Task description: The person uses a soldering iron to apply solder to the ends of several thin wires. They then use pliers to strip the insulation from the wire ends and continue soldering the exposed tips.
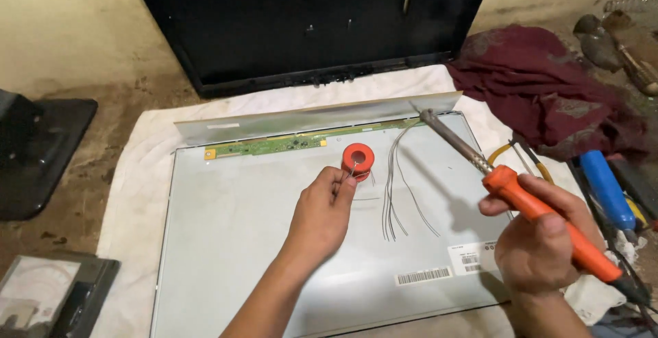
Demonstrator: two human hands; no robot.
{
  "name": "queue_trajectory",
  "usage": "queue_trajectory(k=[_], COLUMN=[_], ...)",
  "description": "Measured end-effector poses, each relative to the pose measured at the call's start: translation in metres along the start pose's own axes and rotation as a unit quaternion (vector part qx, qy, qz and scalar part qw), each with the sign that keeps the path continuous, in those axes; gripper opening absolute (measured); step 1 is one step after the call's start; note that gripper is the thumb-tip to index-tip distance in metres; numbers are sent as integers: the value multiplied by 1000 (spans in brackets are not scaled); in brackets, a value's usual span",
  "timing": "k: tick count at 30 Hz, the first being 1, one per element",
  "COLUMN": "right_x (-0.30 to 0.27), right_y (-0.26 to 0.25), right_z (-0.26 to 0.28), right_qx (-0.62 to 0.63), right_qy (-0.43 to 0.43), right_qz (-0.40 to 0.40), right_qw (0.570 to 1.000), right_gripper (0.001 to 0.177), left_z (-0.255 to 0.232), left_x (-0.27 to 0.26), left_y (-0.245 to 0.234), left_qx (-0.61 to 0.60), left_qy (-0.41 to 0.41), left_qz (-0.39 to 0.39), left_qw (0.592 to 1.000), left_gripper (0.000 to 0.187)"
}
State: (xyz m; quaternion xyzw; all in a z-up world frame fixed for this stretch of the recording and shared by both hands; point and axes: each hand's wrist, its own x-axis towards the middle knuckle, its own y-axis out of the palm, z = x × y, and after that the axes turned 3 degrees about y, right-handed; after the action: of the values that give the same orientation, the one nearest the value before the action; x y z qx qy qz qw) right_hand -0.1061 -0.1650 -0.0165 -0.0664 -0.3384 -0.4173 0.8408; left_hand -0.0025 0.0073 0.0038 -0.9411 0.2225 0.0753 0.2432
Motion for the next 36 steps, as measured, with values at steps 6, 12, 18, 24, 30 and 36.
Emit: queue_trajectory(k=[6, 12, 18, 24, 30, 36], right_x=[-11, -13, -14, -15, -15, -14], right_y=[-28, -19, -19, -17, -20, -15], right_z=[-23, -11, -12, -12, -16, -11], right_qx=[57, 38, 34, 25, 45, 44], right_qy=[9, -38, -42, -45, -35, -40], right_qz=[77, 158, 168, 155, 161, 162], right_qw=[995, 986, 984, 987, 985, 985], right_gripper=[34, 34, 31, 33, 31, 31], left_z=[-2, -1, -1, 0, 3, -2], left_x=[0, -1, 0, -1, 1, -1], left_y=[1, 4, 4, 4, 5, 4], left_qx=[35, 38, 35, 33, 35, 40], left_qy=[-7, 8, 2, 14, 22, 5], left_qz=[13, 14, 11, 12, 8, 12], left_qw=[999, 999, 999, 999, 999, 999], left_gripper=[19, 18, 18, 18, 17, 17])
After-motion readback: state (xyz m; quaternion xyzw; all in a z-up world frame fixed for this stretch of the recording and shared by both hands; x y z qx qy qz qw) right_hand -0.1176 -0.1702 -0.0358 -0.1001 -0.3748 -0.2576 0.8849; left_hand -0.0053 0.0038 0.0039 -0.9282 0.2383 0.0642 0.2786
